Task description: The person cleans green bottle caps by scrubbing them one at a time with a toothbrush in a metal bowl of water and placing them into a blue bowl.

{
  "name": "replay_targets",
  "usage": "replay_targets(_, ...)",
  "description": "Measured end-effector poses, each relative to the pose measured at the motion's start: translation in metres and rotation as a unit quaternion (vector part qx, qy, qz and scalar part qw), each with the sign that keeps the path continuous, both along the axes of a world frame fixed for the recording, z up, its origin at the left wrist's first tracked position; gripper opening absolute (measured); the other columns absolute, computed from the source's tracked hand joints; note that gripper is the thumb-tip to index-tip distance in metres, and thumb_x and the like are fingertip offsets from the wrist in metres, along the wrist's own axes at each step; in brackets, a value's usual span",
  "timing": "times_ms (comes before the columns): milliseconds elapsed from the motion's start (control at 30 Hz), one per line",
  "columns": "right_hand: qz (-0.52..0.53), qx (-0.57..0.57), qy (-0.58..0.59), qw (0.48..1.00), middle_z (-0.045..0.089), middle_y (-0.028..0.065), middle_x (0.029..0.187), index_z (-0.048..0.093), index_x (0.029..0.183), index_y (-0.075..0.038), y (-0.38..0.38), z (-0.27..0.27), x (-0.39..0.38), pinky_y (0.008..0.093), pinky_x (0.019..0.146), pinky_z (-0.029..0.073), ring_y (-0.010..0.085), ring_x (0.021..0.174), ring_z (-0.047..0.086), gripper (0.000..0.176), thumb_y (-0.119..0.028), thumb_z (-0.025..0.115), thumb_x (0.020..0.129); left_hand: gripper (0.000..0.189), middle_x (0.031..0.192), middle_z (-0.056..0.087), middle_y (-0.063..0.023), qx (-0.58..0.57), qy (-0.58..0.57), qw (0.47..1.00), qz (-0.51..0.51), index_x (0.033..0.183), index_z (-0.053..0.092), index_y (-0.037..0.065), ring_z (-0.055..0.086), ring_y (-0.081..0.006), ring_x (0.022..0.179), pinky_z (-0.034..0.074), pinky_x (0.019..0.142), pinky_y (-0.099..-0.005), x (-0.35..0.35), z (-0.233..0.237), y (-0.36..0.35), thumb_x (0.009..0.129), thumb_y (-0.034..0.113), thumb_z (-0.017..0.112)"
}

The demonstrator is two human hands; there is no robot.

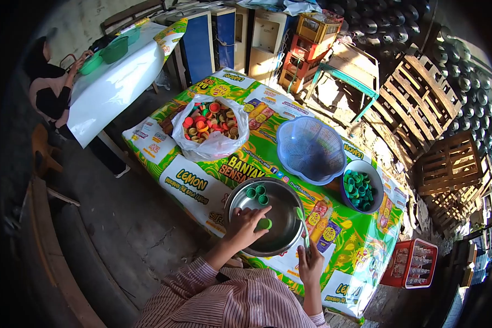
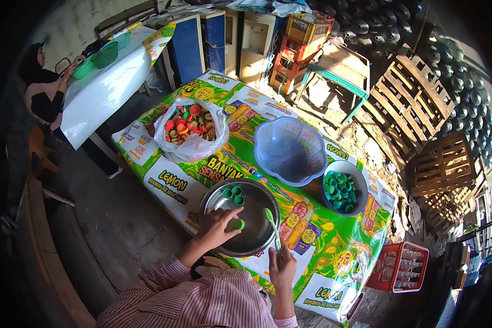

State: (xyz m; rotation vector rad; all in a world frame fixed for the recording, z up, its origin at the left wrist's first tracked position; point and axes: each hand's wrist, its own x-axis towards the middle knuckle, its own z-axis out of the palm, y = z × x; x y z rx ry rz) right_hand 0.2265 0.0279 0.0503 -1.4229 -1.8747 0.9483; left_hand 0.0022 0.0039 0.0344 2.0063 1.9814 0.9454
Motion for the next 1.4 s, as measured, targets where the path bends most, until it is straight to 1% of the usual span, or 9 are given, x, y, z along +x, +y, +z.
replay_targets(133,0.011,-0.122,0.063,0.99,0.033,-0.0077,0.051,0.06,0.106,0.003,0.002,0.009,-0.028,0.0229,0.044,0.017,0.0016,0.048,0.026,0.032,-0.022,0.06,0.085,0.08,0.094,0.058,0.0022,0.032,-0.084,0.995,-0.037,0.133,0.033,0.011,0.056,-0.0179,0.084,0.035,0.079,-0.0357,0.018,-0.003,-0.008,0.065,0.022,0.074)
replay_targets(267,0.051,-0.083,0.02,0.995,0.057,0.0013,0.062,0.064,0.092,0.003,0.005,-0.008,-0.04,0.0249,0.05,0.038,0.0068,0.054,0.046,0.027,-0.022,0.063,0.084,0.081,0.092,0.057,0.0021,0.053,-0.117,0.991,-0.033,0.134,0.033,0.01,0.055,-0.0178,0.084,0.034,0.081,-0.0353,0.027,-0.011,-0.013,0.064,0.022,0.075)
replay_targets(400,0.082,-0.136,0.124,0.979,0.056,-0.0002,0.061,0.064,0.087,0.002,0.007,-0.017,-0.038,0.0228,0.05,0.038,0.0052,0.054,0.046,0.019,-0.016,0.067,0.08,0.087,0.102,0.054,-0.002,0.024,-0.099,0.991,-0.081,0.136,0.029,0.01,0.052,-0.0195,0.097,0.034,0.086,-0.0368,0.022,-0.003,-0.013,0.064,0.022,0.075)
replay_targets(633,-0.105,0.129,-0.062,0.984,0.047,0.0117,0.048,0.065,0.078,-0.008,0.109,-0.006,0.022,0.0353,0.043,0.036,0.0238,0.04,0.048,0.011,-0.018,0.066,0.076,0.05,0.107,0.047,-0.0085,0.045,-0.05,0.995,0.076,0.115,0.048,0.013,0.051,-0.0248,0.095,0.039,0.081,-0.0391,-0.009,-0.013,0.018,0.071,0.023,0.069)
replay_targets(767,-0.2,0.21,-0.13,0.948,0.055,0.0159,0.059,0.067,0.083,-0.011,0.192,0.017,0.056,0.0408,0.051,0.042,0.033,0.054,0.055,0.015,-0.024,0.064,0.077,0.032,0.1,0.045,-0.005,0.019,0.019,0.994,0.106,0.099,0.056,0.015,0.049,-0.0229,0.089,0.037,0.077,-0.0383,-0.015,-0.009,0.036,0.07,0.018,0.068)
replay_targets(867,-0.184,0.323,-0.167,0.913,0.056,0.0175,0.063,0.055,0.119,-0.015,0.231,0.014,0.065,0.042,0.054,0.043,0.0337,0.056,0.057,0.042,-0.022,0.063,0.079,0.032,0.1,0.044,-0.0052,0.006,0.065,0.993,0.102,0.097,0.056,0.015,0.046,-0.0249,0.093,0.035,0.079,-0.0396,-0.009,-0.013,0.045,0.068,0.017,0.069)
replay_targets(967,-0.196,0.255,-0.092,0.942,0.054,0.016,0.06,0.047,0.127,-0.019,0.211,0.009,0.058,0.0398,0.052,0.042,0.0312,0.052,0.054,0.052,-0.014,0.064,0.078,0.032,0.1,0.044,-0.005,-0.025,0.061,0.992,0.11,0.093,0.056,0.016,0.043,-0.026,0.096,0.032,0.08,-0.0394,-0.007,-0.016,0.047,0.065,0.016,0.071)
replay_targets(1133,-0.156,0.175,-0.052,0.971,0.044,0.0088,0.049,0.055,0.112,0.0,0.104,-0.004,0.03,0.0274,0.041,0.031,0.0101,0.041,0.035,0.036,-0.008,0.063,0.079,0.033,0.1,0.043,-0.0045,-0.044,0.071,0.988,0.131,0.09,0.056,0.017,0.041,-0.0252,0.098,0.031,0.081,-0.0387,-0.01,-0.016,0.043,0.062,0.016,0.073)
replay_targets(1400,-0.092,0.044,0.004,0.995,0.048,0.0055,0.048,0.059,0.103,0.001,0.005,-0.001,0.01,0.0253,0.039,0.033,0.0068,0.04,0.046,0.025,-0.006,0.063,0.078,0.021,0.101,0.042,-0.0051,-0.02,0.083,0.992,0.096,0.081,0.059,0.015,0.039,-0.025,0.101,0.028,0.082,-0.0381,-0.013,-0.035,0.051,0.064,0.012,0.072)
